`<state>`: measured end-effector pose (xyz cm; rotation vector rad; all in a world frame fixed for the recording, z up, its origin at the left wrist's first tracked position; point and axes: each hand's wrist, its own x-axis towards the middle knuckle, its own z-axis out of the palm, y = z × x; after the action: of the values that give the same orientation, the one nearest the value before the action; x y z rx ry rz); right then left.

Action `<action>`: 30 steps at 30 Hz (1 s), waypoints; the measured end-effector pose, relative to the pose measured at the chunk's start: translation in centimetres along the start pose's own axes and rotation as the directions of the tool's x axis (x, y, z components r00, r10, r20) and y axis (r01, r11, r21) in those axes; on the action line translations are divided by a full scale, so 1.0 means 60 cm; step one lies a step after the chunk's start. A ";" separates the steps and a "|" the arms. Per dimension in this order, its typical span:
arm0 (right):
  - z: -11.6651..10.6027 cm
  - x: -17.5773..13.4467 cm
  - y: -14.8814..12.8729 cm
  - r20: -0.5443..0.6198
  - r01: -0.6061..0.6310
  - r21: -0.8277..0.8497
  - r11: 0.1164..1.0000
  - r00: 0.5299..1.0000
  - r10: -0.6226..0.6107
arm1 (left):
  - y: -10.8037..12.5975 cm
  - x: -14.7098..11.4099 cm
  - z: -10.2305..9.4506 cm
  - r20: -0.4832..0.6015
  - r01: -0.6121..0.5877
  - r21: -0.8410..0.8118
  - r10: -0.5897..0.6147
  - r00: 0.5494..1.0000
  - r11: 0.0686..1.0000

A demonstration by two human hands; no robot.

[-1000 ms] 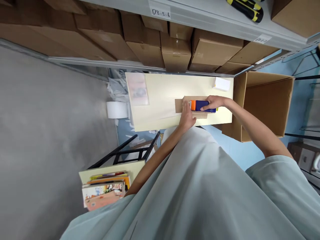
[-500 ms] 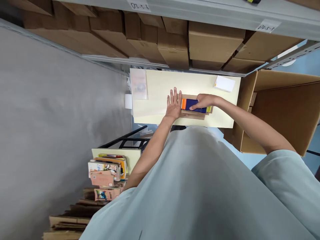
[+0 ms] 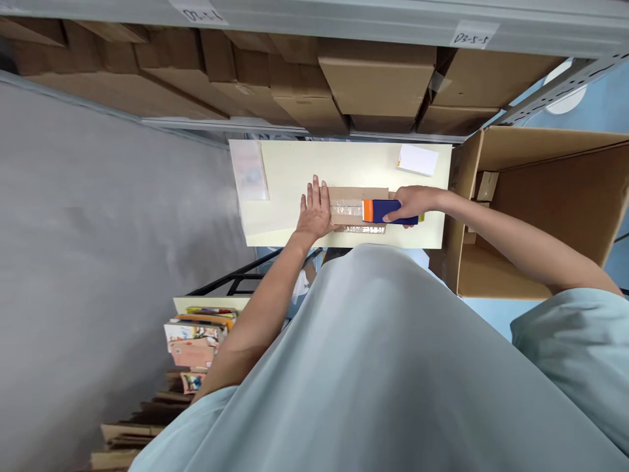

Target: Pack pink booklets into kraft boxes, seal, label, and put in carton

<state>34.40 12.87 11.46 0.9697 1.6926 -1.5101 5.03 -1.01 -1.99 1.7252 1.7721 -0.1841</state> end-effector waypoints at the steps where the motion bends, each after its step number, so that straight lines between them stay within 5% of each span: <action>1: -0.002 -0.011 0.017 0.005 -0.004 0.014 1.000 1.000 0.004 | 0.002 0.001 0.000 0.001 0.003 0.002 -0.003 1.000 1.000; 13: -0.026 -0.064 0.156 0.012 -0.087 0.128 0.988 0.996 0.086 | 0.013 0.006 -0.005 0.011 0.010 -0.020 -0.010 1.000 1.000; 18: -0.018 -0.044 0.182 -0.033 -0.137 0.095 0.986 0.990 0.141 | 0.013 0.006 -0.004 0.018 0.018 -0.010 -0.018 1.000 1.000; 24: 0.031 0.011 0.136 -0.175 -0.227 -0.091 0.970 0.962 0.209 | 0.014 0.006 -0.005 0.038 0.015 0.021 -0.016 0.999 1.000; 30: 0.117 0.054 0.075 -0.501 -0.416 -0.236 0.879 0.826 0.257 | 0.017 0.008 -0.006 0.045 0.021 0.028 -0.022 0.999 0.999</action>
<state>36.66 6.47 5.60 1.4248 1.8821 -0.7531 5.91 -0.30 -1.61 1.7078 1.7635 -0.2559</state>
